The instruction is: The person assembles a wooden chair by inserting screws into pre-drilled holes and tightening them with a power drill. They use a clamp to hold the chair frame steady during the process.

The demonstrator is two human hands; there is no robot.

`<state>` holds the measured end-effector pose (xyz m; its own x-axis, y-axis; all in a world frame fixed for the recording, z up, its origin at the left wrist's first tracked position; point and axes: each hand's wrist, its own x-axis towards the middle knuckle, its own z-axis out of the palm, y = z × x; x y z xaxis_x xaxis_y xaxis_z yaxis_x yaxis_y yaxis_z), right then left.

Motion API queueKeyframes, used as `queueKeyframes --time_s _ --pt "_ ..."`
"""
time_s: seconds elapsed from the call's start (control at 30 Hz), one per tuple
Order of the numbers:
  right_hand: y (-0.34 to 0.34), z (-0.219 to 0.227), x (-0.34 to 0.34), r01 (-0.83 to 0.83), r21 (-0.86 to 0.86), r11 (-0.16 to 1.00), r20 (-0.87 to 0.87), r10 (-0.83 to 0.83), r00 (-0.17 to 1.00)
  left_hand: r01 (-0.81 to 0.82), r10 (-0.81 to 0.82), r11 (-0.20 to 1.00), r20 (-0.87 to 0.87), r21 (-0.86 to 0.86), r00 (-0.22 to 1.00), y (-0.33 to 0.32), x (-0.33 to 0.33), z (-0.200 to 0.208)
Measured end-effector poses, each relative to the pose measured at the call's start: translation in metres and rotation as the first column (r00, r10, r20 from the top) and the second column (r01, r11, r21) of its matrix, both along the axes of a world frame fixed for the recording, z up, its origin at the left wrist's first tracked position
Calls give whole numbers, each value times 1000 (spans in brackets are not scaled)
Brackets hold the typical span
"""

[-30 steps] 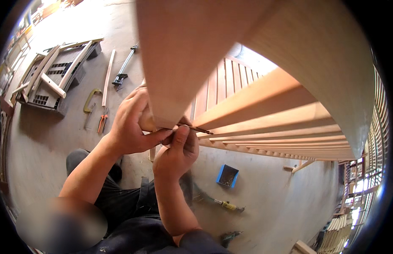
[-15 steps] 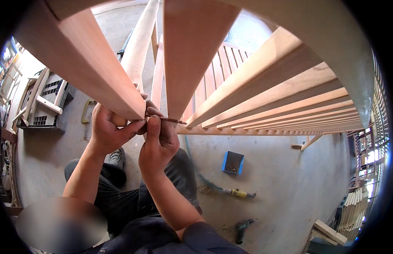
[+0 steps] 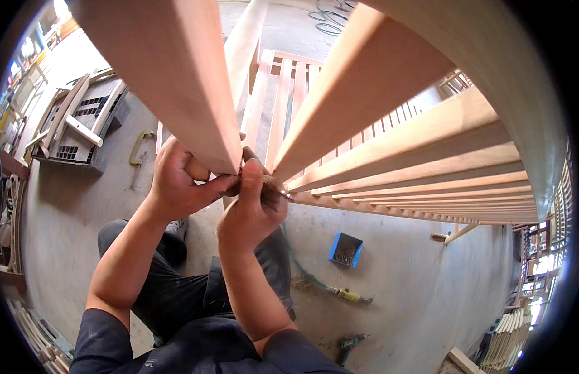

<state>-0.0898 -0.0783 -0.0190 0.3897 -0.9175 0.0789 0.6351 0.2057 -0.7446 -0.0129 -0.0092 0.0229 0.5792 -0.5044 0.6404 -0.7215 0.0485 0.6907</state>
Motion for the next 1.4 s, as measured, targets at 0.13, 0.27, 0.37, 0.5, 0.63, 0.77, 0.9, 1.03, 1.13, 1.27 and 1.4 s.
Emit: queueKeyframes --time_s 0.13,0.27,0.37,0.5,0.63,0.77,0.9,1.03,1.13,1.27,1.4 --pt "-5 -2 -5 -60 -7 998 44 60 997 -8 6 1000 133 13 991 4 3 3" --pt "-7 0 -12 -114 -106 988 24 117 993 21 -33 997 169 73 985 6 11 2" --pt "-14 1 -20 -218 -165 962 -38 215 976 14 -20 999 173 38 985 6 11 1" --pt "-16 1 -23 -219 -99 971 -68 213 975 53 -63 997 225 52 972 6 14 6" --pt "-15 -3 -20 -191 -84 978 -36 189 981 100 -121 990 249 98 961 10 22 6" --pt "-15 -6 -20 -221 -106 970 1 222 975 90 -111 992 259 92 960 10 22 5" --pt "-10 4 -15 -166 -86 982 -30 164 986 74 -94 994 267 84 959 5 20 8" --pt "-17 -4 -19 -173 -72 982 -19 172 985 36 -60 994 239 106 969 2 11 10" --pt "-20 -12 -31 -105 -93 990 44 109 993 -11 -19 989 199 149 980 -1 3 15" --pt "-47 -48 -69 -76 -142 987 -28 72 997 -97 20 949 252 298 967 4 0 3" --pt "-95 -147 -151 -159 22 987 -385 155 910 -67 66 982 14 174 998 -2 -5 -3"
